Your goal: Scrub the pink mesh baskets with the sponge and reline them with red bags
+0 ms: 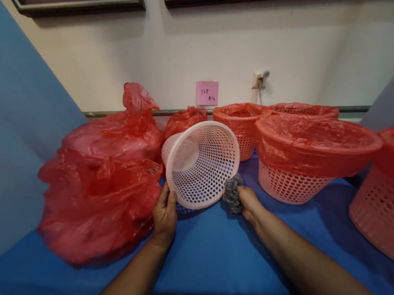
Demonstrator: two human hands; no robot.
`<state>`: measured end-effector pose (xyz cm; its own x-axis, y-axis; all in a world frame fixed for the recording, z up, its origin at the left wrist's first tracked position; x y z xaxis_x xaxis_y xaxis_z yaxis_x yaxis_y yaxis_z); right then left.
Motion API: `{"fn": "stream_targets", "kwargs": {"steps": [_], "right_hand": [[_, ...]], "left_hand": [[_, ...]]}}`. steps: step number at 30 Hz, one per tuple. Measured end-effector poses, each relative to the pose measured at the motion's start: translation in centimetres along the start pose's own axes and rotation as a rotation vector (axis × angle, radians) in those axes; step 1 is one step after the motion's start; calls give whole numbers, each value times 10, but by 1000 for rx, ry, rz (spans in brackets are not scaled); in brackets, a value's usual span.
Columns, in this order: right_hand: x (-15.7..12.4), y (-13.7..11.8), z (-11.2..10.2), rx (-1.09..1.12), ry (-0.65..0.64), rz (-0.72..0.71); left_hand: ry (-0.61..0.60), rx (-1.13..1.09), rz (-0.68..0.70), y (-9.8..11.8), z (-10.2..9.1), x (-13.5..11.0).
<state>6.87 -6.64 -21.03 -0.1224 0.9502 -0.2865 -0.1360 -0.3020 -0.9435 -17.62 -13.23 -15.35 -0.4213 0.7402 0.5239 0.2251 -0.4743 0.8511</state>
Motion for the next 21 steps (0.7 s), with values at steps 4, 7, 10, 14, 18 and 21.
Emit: {"fn": "stream_targets", "kwargs": {"steps": [4, 7, 10, 14, 18, 21], "right_hand": [[-24, 15, 27, 155, -141, 213], [-44, 19, 49, 229, -242, 294], [-69, 24, 70, 265, -409, 392], [-80, -12, 68, 248, -451, 102], [-64, -119, 17, -46, 118, -718], [-48, -190, 0, -339, 503, -955]], "left_hand": [[31, -50, -6, -5, -2, 4], [43, -2, 4, 0, -1, 3], [-28, 48, -3, 7, 6, -2], [-137, 27, -81, 3, 15, -5], [-151, -40, -91, -2, 13, -4], [-202, -155, -103, -7, 15, -5]]}}
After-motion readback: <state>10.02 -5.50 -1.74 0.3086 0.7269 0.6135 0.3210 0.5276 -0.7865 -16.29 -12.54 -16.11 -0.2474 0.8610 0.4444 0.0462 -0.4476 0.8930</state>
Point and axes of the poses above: each hand's wrist, its own x-axis towards the middle knuckle, its own z-axis out of the palm, y = z × x, the point moved 6 cm from there along x, towards the middle knuckle, and after that the axes turned 1 degree about z, right-handed, at the moved point
